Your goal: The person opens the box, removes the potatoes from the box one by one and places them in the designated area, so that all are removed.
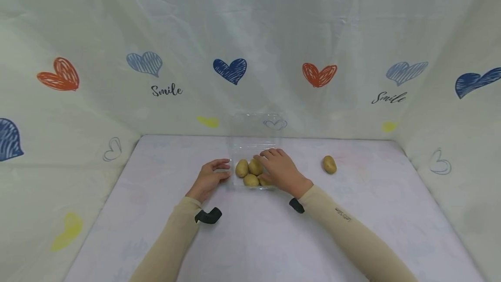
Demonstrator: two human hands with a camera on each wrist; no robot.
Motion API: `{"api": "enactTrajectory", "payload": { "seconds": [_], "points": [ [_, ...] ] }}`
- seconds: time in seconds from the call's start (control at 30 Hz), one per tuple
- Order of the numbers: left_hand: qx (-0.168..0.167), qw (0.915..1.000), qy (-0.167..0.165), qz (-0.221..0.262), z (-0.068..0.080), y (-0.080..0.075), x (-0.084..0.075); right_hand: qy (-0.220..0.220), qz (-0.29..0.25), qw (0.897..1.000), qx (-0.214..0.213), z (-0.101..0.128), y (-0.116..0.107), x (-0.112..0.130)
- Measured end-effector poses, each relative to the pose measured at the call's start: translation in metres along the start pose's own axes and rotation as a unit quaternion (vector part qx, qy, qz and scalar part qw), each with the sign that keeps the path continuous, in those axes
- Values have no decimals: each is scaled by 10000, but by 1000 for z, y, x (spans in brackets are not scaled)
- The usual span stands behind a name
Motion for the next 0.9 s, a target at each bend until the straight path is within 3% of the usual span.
{"api": "enactTrajectory", "payload": {
  "seconds": [0.53,0.9],
  "points": [
    [34,10000,1,-46,3,3,-3,88,242,9989,393,-9,14,1],
    [4,10000,-2,-28,2,3,-1,126,77,9983,562,-12,15,2]
  ]
}}
Point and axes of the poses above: each hand's wrist, its own z-axis away from the middle knuckle, its own y-axis out of the palm, x = y × z, the point moved 6 cm from there along -z, towards the middle knuckle, and after that the axes turned 4 degrees about x, right-handed, at the moved point
